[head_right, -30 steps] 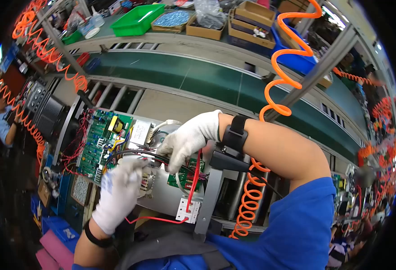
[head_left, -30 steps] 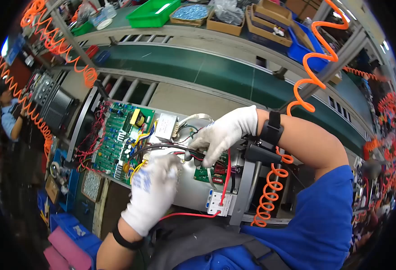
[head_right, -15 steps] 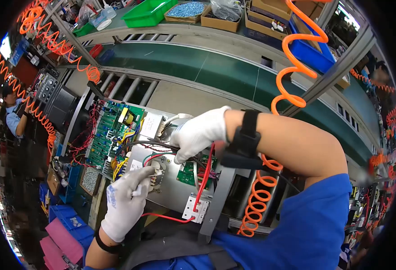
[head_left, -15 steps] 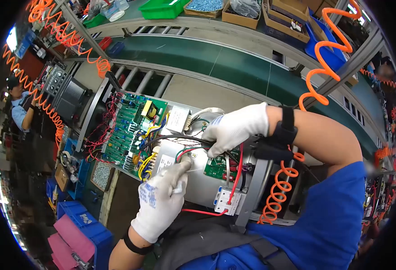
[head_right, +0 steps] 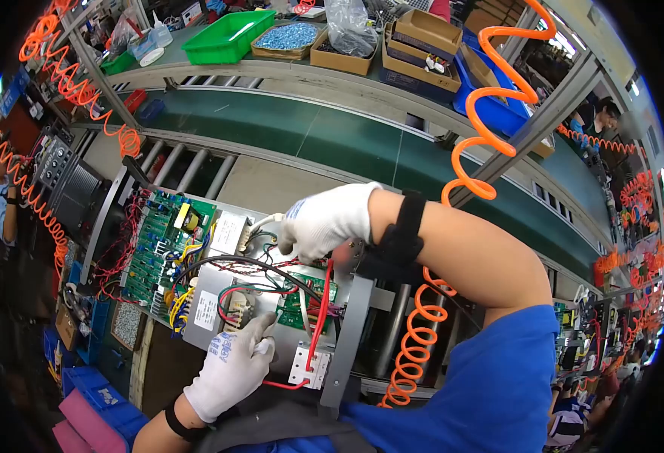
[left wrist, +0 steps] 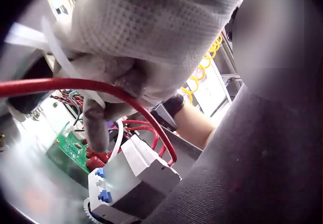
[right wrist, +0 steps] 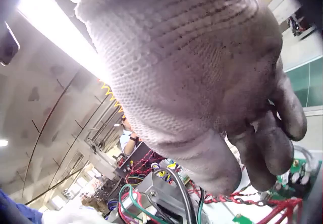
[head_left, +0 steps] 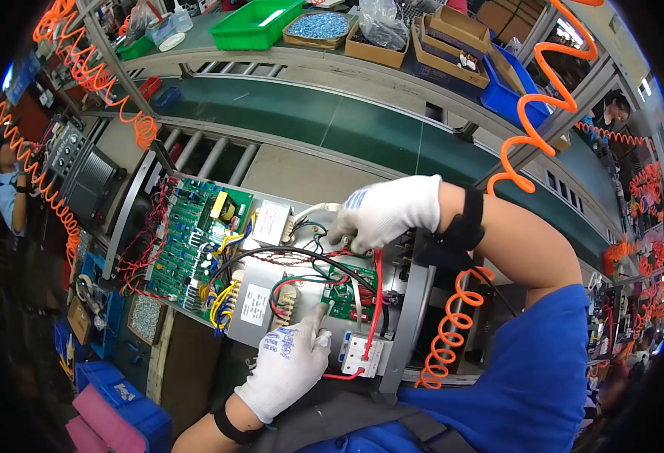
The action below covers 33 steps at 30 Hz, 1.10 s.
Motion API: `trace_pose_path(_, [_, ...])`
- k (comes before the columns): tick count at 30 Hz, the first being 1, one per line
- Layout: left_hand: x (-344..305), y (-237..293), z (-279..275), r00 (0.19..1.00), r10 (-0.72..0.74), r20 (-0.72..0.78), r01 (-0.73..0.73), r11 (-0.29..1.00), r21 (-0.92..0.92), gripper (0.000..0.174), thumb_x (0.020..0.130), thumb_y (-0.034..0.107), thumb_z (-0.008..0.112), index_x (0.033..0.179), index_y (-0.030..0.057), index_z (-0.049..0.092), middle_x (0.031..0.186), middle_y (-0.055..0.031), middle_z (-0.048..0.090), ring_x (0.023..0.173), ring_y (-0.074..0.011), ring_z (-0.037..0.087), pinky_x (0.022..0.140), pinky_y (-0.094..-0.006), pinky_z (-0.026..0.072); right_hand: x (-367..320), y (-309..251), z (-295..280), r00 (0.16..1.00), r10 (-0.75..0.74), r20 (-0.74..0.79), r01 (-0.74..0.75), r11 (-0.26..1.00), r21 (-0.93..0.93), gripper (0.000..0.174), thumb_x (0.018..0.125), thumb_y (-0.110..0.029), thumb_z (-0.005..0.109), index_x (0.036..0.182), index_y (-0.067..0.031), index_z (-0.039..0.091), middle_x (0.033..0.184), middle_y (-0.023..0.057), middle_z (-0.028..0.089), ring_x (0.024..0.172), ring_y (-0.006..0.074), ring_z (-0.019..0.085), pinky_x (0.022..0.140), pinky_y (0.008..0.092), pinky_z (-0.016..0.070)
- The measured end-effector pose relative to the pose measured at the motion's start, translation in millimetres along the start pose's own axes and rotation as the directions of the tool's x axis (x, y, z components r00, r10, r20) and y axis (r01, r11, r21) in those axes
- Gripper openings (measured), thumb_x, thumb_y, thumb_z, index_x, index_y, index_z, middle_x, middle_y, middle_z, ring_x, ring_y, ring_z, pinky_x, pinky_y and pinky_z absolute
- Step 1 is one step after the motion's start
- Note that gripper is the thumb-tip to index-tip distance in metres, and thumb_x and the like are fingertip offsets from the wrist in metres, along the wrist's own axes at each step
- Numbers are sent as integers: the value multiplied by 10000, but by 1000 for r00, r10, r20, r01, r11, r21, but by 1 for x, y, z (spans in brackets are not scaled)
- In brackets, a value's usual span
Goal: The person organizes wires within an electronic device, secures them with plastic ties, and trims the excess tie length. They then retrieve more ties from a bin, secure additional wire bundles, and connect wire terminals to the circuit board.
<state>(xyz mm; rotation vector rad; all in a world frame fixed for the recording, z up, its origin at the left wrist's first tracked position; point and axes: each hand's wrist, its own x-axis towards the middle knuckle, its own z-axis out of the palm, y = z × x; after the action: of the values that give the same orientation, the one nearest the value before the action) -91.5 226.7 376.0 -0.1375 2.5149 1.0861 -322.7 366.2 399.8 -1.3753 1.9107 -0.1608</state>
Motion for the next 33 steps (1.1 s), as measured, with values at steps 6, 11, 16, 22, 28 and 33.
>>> trace_pose_path(6, [16, -15, 24, 991, 23, -129, -49, 979, -200, 407, 917, 166, 492, 1278, -20, 527, 991, -243, 658, 933, -389, 641, 816, -441, 505, -1, -2, -20, 994, 44, 99, -56, 991, 122, 287, 842, -122, 570, 1086, 1, 657, 892, 155, 678, 775, 237, 627, 736, 344, 478])
trace_pose_path(11, [31, -22, 34, 996, -9, -89, -20, 950, -312, 371, 947, 115, 478, 1300, 3, 505, 784, -39, 492, 645, -135, 452, 553, -280, 365, 6, 0, 3, 967, -226, 114, 202, 961, 187, 361, 843, -101, 540, 1182, 10, 600, 1016, 185, 666, 925, 266, 620, 835, 332, 465])
trace_pose_path(16, [25, -8, 25, 990, -139, 25, 141, 955, -260, 397, 944, 186, 457, 1264, -35, 539, 950, -297, 628, 901, -431, 622, 778, -470, 488, 11, -7, -5, 994, -70, 83, 62, 994, 93, 332, 837, -133, 547, 1130, -5, 636, 944, 177, 682, 892, 291, 656, 793, 368, 495])
trace_pose_path(22, [16, -22, 33, 996, -54, 71, 68, 977, -203, 435, 933, 200, 478, 1296, -38, 515, 1013, -286, 641, 965, -420, 625, 829, -421, 504, 43, -5, 7, 957, -286, 51, 264, 930, 254, 356, 842, -109, 537, 1157, 40, 612, 1034, 189, 660, 993, 232, 614, 872, 334, 464])
trace_pose_path(28, [17, -35, 46, 997, -34, -71, 11, 951, -308, 471, 951, 85, 482, 1401, -27, 398, 699, 32, 495, 514, -35, 417, 453, -222, 365, 32, -3, 7, 920, -377, 110, 267, 805, 530, 414, 856, -98, 523, 1231, 81, 519, 1040, 149, 621, 958, 153, 525, 874, 320, 447])
trace_pose_path(33, [25, -15, 37, 975, -223, -20, 166, 781, -603, 370, 948, 82, 481, 1304, -18, 458, 813, -116, 622, 630, -139, 579, 534, -294, 440, 36, 1, 13, 893, -443, 83, 368, 823, 433, 439, 875, -100, 514, 1274, 80, 489, 1082, 165, 629, 1004, 161, 540, 892, 319, 448])
